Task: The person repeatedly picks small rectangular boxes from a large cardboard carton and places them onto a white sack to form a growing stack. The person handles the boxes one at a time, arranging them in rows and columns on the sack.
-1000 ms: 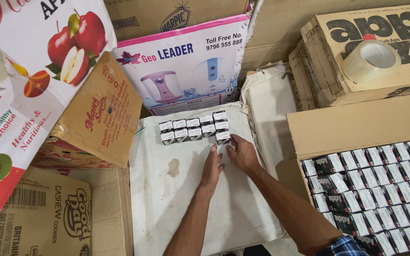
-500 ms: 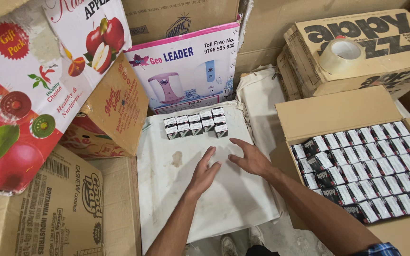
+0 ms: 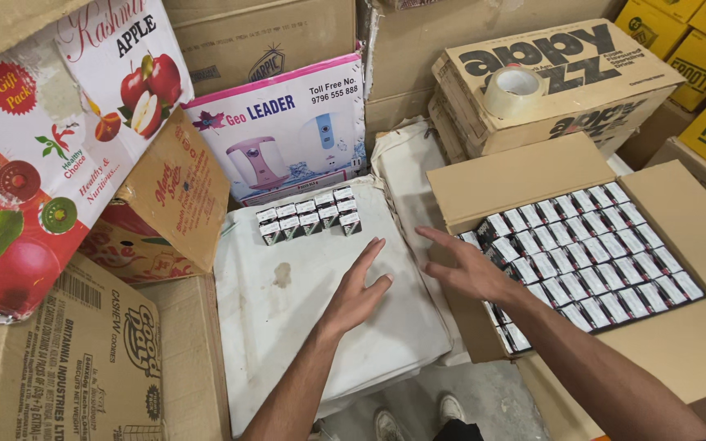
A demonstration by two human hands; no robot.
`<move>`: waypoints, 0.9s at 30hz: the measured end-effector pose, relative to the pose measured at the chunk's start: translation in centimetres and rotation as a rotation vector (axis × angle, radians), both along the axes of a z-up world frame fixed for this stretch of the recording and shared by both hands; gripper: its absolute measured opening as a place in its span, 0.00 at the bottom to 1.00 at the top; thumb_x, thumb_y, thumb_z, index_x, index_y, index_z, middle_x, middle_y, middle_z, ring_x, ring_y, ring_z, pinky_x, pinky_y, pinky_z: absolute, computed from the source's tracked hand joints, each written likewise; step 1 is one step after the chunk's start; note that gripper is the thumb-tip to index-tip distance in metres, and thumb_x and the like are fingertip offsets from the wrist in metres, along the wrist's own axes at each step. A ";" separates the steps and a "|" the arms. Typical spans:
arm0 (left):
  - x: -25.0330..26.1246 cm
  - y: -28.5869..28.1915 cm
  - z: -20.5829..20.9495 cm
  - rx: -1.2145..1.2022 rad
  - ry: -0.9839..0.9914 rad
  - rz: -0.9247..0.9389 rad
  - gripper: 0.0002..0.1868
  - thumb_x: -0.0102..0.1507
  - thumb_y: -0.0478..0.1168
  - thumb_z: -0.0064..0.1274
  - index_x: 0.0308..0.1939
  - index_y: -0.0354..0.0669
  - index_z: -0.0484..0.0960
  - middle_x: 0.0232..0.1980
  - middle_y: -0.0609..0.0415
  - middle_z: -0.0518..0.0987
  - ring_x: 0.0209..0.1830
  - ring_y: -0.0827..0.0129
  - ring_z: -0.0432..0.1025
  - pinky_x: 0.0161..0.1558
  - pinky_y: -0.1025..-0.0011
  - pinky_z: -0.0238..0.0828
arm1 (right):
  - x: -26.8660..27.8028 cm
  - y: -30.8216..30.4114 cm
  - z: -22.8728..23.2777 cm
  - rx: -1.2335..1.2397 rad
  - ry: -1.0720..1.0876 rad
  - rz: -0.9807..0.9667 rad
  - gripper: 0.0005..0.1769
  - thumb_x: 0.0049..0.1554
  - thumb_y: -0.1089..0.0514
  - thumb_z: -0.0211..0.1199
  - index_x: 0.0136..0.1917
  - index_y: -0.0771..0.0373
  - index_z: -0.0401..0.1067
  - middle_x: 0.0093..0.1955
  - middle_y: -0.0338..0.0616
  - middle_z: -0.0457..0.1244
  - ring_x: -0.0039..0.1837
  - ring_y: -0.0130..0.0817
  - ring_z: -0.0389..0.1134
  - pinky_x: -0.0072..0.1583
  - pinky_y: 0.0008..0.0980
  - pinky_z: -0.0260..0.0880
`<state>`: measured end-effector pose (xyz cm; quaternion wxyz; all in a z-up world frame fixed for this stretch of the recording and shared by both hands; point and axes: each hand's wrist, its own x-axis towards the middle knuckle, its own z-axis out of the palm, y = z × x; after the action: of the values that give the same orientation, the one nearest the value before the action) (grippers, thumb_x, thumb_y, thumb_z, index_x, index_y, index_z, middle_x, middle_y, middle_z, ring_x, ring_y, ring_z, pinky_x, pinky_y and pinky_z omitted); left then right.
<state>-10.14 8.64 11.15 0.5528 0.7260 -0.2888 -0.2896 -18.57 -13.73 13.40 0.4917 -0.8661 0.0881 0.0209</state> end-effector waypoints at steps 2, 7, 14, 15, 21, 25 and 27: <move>-0.7 -1.1 0.7 -0.002 -0.012 -0.023 0.38 0.63 0.39 0.47 0.78 0.38 0.58 0.81 0.35 0.51 0.82 0.43 0.42 0.78 0.46 0.39 | -1.4 -0.8 0.8 0.010 -0.025 -0.014 0.36 0.54 0.58 0.63 0.76 0.60 0.63 0.78 0.61 0.56 0.81 0.60 0.48 0.78 0.58 0.48; -2.9 -3.9 1.6 -0.001 -0.063 -0.089 0.38 0.62 0.39 0.47 0.77 0.38 0.60 0.79 0.34 0.56 0.81 0.42 0.45 0.78 0.47 0.41 | -5.1 -3.3 3.2 0.034 -0.083 -0.024 0.32 0.57 0.60 0.62 0.75 0.65 0.64 0.77 0.65 0.55 0.81 0.68 0.44 0.77 0.66 0.45; -7.2 -9.3 1.4 -0.062 -0.138 -0.136 0.32 0.62 0.38 0.49 0.71 0.33 0.68 0.75 0.32 0.64 0.76 0.41 0.57 0.73 0.49 0.54 | -9.9 -9.7 3.1 -0.015 0.007 -0.074 0.24 0.56 0.62 0.64 0.66 0.61 0.74 0.75 0.55 0.61 0.79 0.64 0.53 0.75 0.65 0.54; -7.8 -10.2 1.0 -0.071 -0.170 -0.129 0.30 0.61 0.37 0.51 0.68 0.32 0.71 0.74 0.33 0.66 0.74 0.41 0.61 0.71 0.49 0.59 | -10.4 -10.7 2.9 -0.036 0.026 -0.083 0.21 0.55 0.63 0.65 0.63 0.59 0.77 0.73 0.53 0.63 0.76 0.61 0.59 0.73 0.62 0.59; -12.3 -15.0 -1.6 -0.049 0.105 -0.120 0.18 0.60 0.36 0.56 0.55 0.43 0.85 0.49 0.47 0.83 0.39 0.75 0.74 0.35 0.75 0.79 | -13.3 -14.6 0.9 -0.086 0.248 -0.041 0.15 0.54 0.63 0.68 0.55 0.63 0.82 0.57 0.53 0.72 0.61 0.49 0.75 0.58 0.43 0.79; -14.3 -17.2 -2.0 0.047 -0.107 -0.174 0.16 0.58 0.37 0.54 0.49 0.45 0.88 0.32 0.49 0.81 0.26 0.70 0.69 0.29 0.66 0.71 | -14.4 -15.2 1.2 -0.440 0.306 0.170 0.08 0.55 0.55 0.65 0.46 0.58 0.81 0.44 0.45 0.72 0.51 0.43 0.76 0.54 0.43 0.77; -15.2 -18.1 -2.9 0.155 -0.215 -0.175 0.17 0.59 0.39 0.54 0.51 0.50 0.88 0.28 0.50 0.79 0.28 0.59 0.73 0.32 0.59 0.72 | -14.9 -15.9 -0.2 -0.526 0.323 0.184 0.09 0.54 0.50 0.65 0.41 0.56 0.79 0.38 0.42 0.69 0.46 0.44 0.74 0.49 0.42 0.75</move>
<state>-25.32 -9.50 8.21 0.4336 0.7655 -0.3853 -0.2787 -33.43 -29.67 13.20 0.2266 -0.9532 0.0890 0.1791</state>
